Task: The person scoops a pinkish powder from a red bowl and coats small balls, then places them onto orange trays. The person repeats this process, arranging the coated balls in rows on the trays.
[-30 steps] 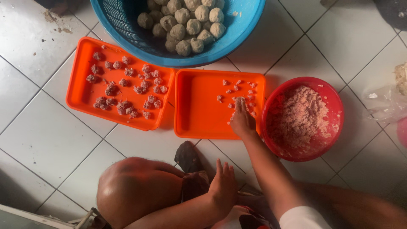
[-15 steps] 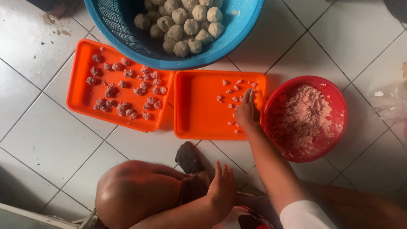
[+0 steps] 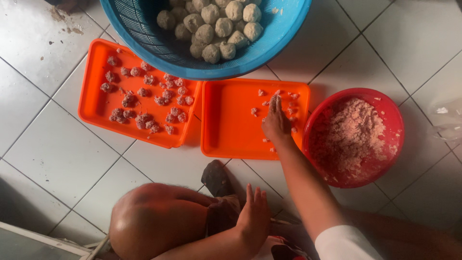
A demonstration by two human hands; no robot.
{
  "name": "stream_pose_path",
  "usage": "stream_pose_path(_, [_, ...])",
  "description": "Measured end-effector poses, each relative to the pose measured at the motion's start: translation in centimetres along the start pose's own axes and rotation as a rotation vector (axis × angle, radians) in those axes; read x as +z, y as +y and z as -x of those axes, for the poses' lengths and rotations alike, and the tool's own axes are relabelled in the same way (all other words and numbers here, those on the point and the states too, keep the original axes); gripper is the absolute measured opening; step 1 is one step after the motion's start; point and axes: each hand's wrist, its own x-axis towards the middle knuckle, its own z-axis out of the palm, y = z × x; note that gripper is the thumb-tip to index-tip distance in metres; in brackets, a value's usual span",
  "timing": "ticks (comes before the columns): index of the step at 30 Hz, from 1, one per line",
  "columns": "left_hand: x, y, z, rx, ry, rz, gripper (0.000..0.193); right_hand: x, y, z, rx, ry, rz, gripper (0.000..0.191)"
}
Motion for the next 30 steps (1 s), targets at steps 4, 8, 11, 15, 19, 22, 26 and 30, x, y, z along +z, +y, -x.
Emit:
stream_pose_path(4, [0.0, -0.6, 0.1, 0.016, 0.004, -0.001, 0.066, 0.4, -0.6, -0.1, -0.052, 0.047, 0.001, 0.091])
stream_pose_path(8, [0.1, -0.8, -0.2, 0.012, -0.016, 0.032, 0.067, 1.0, -1.1, 0.5, -0.095, -0.021, 0.045, 0.09])
stream_pose_path(11, [0.1, -0.9, -0.1, -0.003, 0.008, 0.021, 0.068, 1.5, -1.8, 0.8, -0.129, -0.031, 0.08, 0.089])
stream_pose_path(15, [0.1, -1.0, 0.8, 0.031, -0.019, -0.019, 0.071, 1.9, -2.5, 2.3, -0.178, 0.025, 0.038, 0.091])
stream_pose_path(19, [-0.1, -0.5, 1.4, 0.056, -0.058, 0.002, 0.067, 2.4, -2.1, 6.1, -0.282, 0.124, -0.123, 0.088])
stream_pose_path(22, [0.4, 0.2, 1.9, 0.001, 0.015, -0.033, 0.062, 2.3, 0.5, 8.8, -0.555, 0.557, -0.204, 0.088])
stream_pose_path(26, [1.4, 2.2, 2.4, 0.015, 0.013, -0.026, 0.061, 0.8, 8.1, 9.0, -0.206, 0.596, -0.719, 0.052])
stream_pose_path(30, [2.9, 4.3, 2.9, 0.05, -0.029, -0.044, 0.066, -0.9, 17.2, 10.4, 0.263, 0.484, -1.108, 0.024])
